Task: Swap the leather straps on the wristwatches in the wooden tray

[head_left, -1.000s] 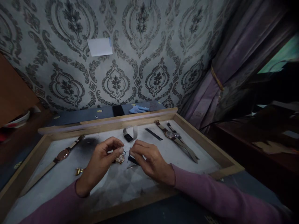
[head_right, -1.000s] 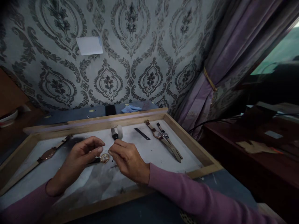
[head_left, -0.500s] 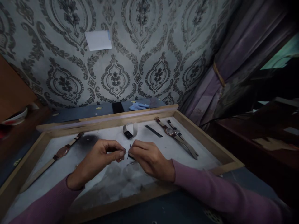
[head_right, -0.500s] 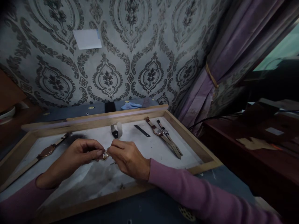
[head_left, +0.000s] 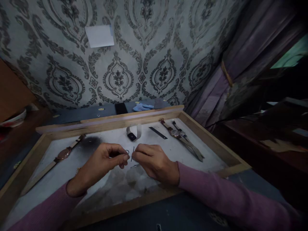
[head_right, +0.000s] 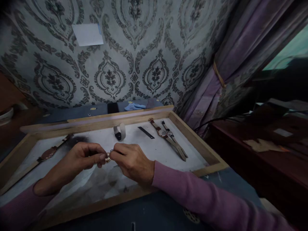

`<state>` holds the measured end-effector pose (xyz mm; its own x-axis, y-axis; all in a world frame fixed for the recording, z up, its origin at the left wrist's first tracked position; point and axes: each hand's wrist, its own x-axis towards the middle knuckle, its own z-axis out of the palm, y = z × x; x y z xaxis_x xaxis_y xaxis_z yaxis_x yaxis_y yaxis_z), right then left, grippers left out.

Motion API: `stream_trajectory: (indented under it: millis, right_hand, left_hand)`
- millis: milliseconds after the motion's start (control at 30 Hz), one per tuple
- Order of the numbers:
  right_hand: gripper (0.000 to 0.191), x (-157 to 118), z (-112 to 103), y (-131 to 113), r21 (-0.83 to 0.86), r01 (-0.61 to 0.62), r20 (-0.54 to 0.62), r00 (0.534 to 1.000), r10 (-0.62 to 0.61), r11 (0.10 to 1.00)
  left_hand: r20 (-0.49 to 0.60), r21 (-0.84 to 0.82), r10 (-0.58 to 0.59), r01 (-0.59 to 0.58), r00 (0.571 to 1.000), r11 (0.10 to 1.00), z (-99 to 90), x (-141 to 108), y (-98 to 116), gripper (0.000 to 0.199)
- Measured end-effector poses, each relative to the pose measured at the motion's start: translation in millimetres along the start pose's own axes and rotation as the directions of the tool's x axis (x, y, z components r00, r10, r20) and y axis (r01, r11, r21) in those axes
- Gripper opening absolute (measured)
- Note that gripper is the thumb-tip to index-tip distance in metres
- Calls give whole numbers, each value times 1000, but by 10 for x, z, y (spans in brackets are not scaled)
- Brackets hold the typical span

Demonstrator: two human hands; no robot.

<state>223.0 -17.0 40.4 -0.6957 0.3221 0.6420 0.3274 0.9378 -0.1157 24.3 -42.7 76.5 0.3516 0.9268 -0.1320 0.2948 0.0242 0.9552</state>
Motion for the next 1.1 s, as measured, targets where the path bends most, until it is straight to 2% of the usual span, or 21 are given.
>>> stream_trajectory:
  millis: [167,333,533,733,833,933,1100]
  right_hand:
    - [29,-6,5,2,-4,14,24,1000,-14,1000]
    - [30,-11,11,-5,35,18,48,999,-19,999]
    - [28,-11,2,-34,136,-48,67,997,39,990]
    - [27,-34,34,-8,169,-49,119,992,29,984]
    - [26,-28,43,-6,208,-94,149,987,63,974]
    - [24,-5,41,-13,274,-151,157,981,111,950]
    - [19,25,39,-18,354,-206,166,974,155,912]
  left_hand:
    - [10,-61,-23,24,1000,998,16,18,-40,16]
    - [5,-58,22,-22,1000,998,21,12,-59,11]
    - [75,54,97,-101,992,993,24,-15,4,12]
    - [145,182,168,-193,975,964,14,-32,-16,16]
    - [119,335,242,-268,963,903,27,-47,-35,17]
    - [85,498,348,-343,934,797,54,-69,-49,19]
    - [139,628,459,-437,877,644,76,-86,-130,20]
